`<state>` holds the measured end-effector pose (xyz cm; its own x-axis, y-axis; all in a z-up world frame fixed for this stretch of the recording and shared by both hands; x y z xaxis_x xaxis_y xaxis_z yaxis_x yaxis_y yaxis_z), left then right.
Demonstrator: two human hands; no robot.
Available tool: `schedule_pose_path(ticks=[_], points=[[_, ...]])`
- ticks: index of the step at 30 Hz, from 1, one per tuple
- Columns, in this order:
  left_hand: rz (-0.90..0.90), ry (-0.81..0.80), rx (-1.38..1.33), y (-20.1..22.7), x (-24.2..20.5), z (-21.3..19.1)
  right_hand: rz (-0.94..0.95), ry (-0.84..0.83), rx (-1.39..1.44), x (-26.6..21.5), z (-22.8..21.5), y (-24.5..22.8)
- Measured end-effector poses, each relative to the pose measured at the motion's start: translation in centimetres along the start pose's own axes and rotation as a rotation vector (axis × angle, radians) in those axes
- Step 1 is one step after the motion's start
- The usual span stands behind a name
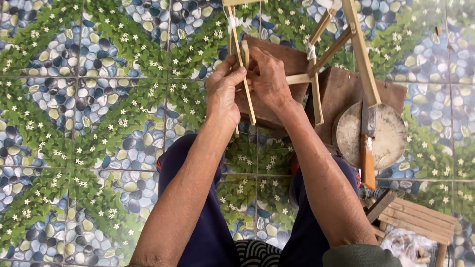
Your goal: Sawing bamboo sticks and assembling a small wooden frame while sitting on the floor.
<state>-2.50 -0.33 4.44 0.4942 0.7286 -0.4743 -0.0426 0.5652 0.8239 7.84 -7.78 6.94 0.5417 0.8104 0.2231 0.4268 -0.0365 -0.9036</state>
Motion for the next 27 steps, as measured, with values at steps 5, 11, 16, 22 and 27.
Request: schedule_pose_path(ticks=[5,11,16,22,27], points=[[0.043,0.006,0.085,-2.4,2.7,-0.4,0.084,0.022,-0.05,0.2,-0.1,-0.4],[0.022,0.024,0.063,-2.4,3.0,-0.4,0.144,0.035,-0.051,0.6,0.4,1.3],[0.018,0.027,0.052,-2.3,2.7,0.1,0.212,0.048,-0.05,0.9,0.5,0.7],[0.011,0.036,0.036,-2.2,2.3,0.3,0.253,0.051,-0.062,0.9,0.8,1.1],[0.015,0.041,0.017,-2.4,2.6,0.5,0.27,0.05,-0.05,1.0,0.7,1.8]])
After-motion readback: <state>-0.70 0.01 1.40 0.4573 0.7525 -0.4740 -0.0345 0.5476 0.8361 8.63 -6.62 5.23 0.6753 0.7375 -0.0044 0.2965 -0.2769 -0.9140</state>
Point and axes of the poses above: each hand's wrist, its own x-axis towards the middle knuckle, its own z-axis out of the palm, y = z × x, the point moved 3 cm from there along x, towards the middle knuckle, and after that the axes turned 11 degrees about x, right-handed, at the moved point
